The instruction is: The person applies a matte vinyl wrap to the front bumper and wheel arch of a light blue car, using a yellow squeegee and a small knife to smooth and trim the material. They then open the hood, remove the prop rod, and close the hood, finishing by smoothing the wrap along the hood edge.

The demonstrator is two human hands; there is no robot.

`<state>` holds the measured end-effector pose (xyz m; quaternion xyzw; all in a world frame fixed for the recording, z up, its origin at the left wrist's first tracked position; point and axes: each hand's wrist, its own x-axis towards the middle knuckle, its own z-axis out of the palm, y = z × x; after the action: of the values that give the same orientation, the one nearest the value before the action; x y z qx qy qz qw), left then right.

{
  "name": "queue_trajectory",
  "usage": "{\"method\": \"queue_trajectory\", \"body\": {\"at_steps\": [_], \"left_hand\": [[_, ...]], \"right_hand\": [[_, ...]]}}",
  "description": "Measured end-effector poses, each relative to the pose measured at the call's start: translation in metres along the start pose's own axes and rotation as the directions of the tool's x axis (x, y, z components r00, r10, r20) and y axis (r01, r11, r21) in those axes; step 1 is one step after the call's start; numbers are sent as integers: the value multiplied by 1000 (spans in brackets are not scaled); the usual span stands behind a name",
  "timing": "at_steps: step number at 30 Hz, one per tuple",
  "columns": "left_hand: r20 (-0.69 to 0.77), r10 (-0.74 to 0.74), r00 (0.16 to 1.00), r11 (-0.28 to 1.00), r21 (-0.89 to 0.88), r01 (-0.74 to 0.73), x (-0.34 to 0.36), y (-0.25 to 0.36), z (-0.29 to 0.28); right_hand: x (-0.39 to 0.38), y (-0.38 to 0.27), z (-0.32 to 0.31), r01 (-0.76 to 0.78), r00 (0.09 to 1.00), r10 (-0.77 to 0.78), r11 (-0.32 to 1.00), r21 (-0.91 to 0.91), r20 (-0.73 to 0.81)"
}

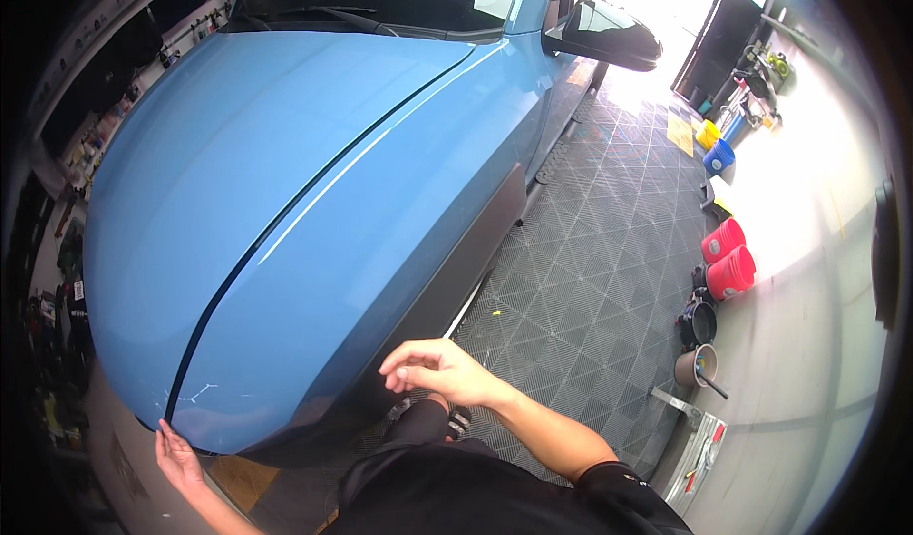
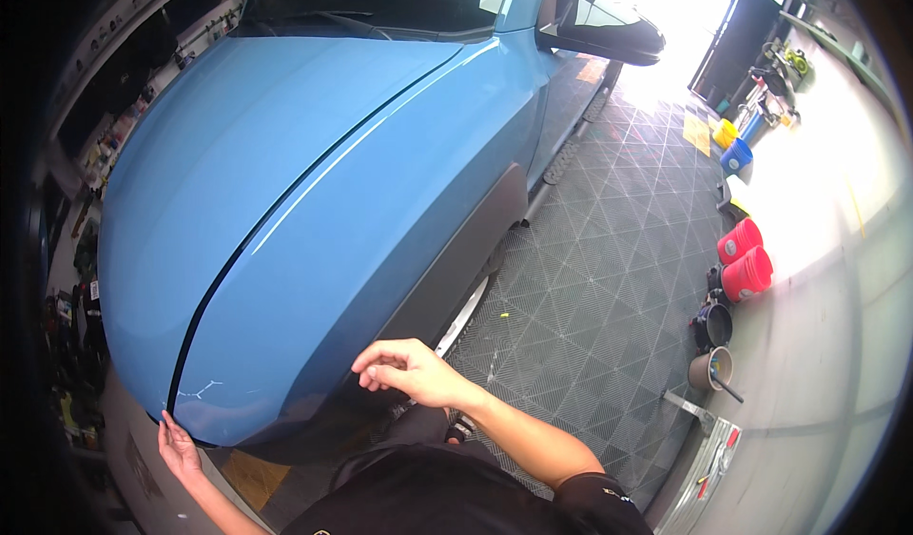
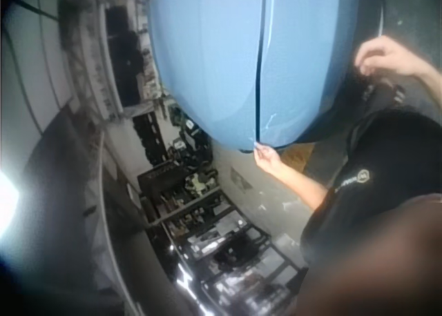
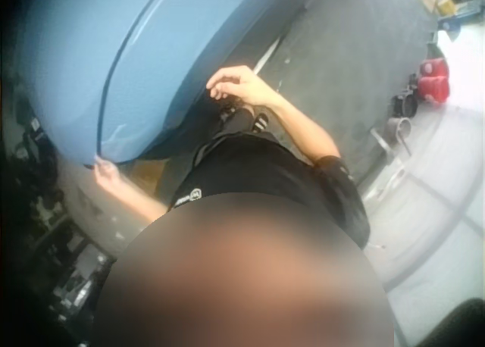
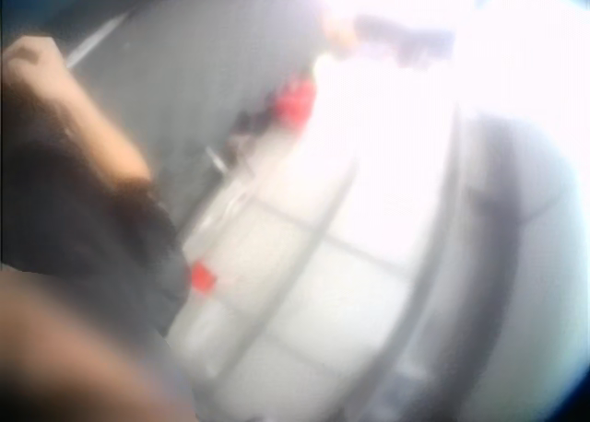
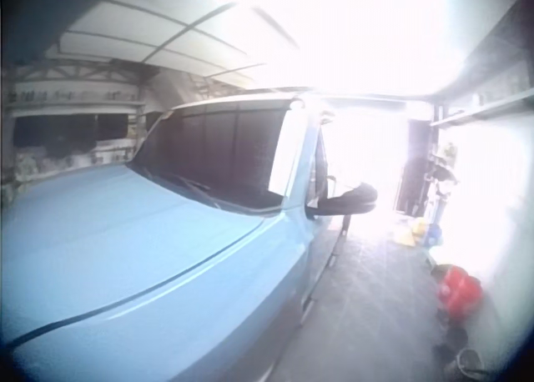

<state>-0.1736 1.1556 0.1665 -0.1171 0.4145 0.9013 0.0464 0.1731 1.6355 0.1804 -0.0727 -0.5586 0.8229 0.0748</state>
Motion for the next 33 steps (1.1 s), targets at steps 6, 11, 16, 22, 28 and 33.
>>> {"method": "queue_trajectory", "body": {"at_steps": [6, 11, 16, 22, 28, 33], "left_hand": [[-91, 79, 993, 997, 33, -77, -5, -4, -2], [-103, 168, 980, 977, 150, -152, 10, -3, -38], [-262, 183, 948, 965, 232, -122, 26, 13, -64], [-283, 94, 955, 931, 364, 16, 6, 36, -59], [-421, 215, 881, 855, 517, 38, -20, 43, -32], [-364, 215, 906, 869, 495, -7, -26, 42, -25]], "right_hand": [[37, -58, -55, 75, 994, -71, 996, -42, 84], [69, -106, -117, 115, 989, -98, 979, -168, 108], [100, -173, -182, 106, 994, -104, 946, -306, 21], [117, -239, -247, 171, 974, -218, 885, -432, -60], [165, -283, -305, 229, 954, -298, 800, -554, -37], [199, -310, -332, 197, 978, -205, 844, -498, 40]]}}
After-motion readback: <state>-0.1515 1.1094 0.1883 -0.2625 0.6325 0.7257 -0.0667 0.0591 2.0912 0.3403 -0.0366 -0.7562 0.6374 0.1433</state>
